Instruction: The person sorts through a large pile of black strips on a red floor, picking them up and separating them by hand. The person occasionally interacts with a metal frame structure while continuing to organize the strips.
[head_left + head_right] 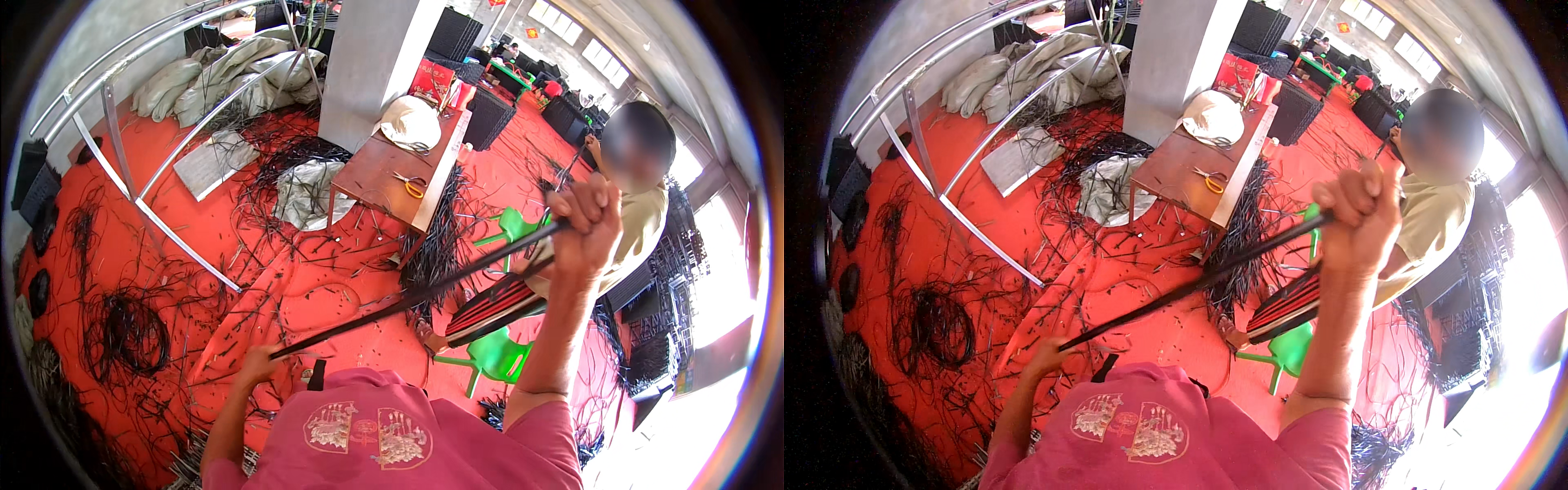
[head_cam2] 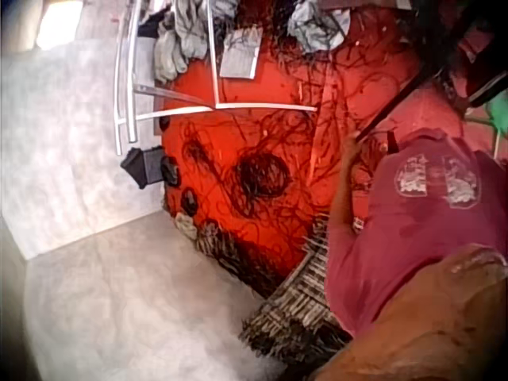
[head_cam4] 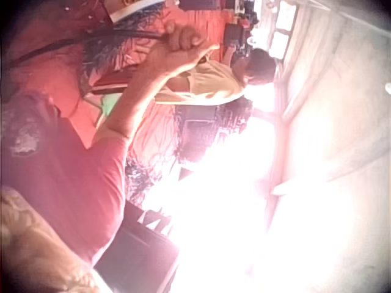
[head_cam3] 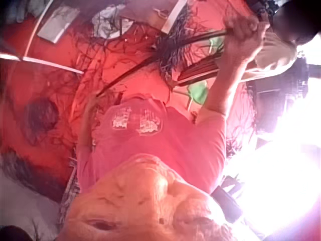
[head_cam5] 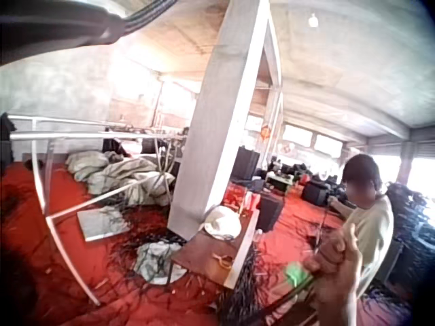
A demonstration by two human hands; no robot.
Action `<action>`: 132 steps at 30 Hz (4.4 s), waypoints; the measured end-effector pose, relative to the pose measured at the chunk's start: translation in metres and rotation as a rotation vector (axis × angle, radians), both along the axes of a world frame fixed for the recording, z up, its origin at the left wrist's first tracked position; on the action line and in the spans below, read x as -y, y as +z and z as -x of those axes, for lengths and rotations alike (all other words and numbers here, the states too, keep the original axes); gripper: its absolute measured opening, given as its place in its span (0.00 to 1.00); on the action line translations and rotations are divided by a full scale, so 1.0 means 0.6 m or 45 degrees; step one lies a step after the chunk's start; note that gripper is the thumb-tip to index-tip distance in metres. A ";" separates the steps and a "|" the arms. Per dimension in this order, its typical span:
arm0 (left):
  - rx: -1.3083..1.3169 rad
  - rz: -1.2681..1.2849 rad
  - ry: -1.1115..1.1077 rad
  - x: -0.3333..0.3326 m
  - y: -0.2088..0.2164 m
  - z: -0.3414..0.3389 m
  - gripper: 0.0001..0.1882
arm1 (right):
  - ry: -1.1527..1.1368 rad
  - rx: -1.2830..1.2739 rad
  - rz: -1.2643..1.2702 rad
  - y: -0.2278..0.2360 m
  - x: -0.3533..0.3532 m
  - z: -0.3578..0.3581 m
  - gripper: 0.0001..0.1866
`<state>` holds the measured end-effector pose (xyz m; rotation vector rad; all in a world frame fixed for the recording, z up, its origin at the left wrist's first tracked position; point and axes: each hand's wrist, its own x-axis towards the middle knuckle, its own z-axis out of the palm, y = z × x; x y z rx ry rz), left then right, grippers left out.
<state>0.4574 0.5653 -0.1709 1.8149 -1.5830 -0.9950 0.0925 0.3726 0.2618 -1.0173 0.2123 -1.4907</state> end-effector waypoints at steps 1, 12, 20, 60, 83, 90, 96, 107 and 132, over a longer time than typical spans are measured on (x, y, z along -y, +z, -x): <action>-0.015 -0.053 0.169 -0.049 -0.022 -0.038 0.06 | -0.011 0.026 -0.069 0.000 0.005 0.007 0.20; 1.080 -0.250 1.275 -0.537 -0.155 -0.129 0.04 | 0.282 -0.528 0.781 -0.049 -0.019 -0.353 0.28; -1.495 -1.139 2.434 -0.683 -0.188 -0.001 0.27 | 0.496 -0.926 1.310 -0.150 -0.043 -0.563 0.25; 1.771 0.825 0.579 0.344 0.753 -1.355 0.12 | 0.710 0.360 -0.296 -0.575 0.474 -0.951 0.31; 1.182 0.770 0.068 0.322 0.835 -1.514 0.10 | 0.130 -0.211 0.611 0.001 0.101 -1.965 0.34; 1.009 0.705 -0.382 0.417 0.849 -1.581 0.17 | 0.058 0.020 0.653 0.014 0.179 -2.013 0.28; 0.320 0.694 -0.173 0.358 0.871 -1.672 0.13 | 0.805 0.464 0.604 0.036 0.289 -1.962 0.20; -0.425 -0.035 -0.063 0.314 0.249 -1.839 0.15 | 0.651 0.357 0.258 0.041 0.265 -1.901 0.21; 0.960 -0.059 0.092 -0.021 0.258 -2.416 0.09 | -0.145 -0.292 0.513 0.155 0.452 -1.889 0.16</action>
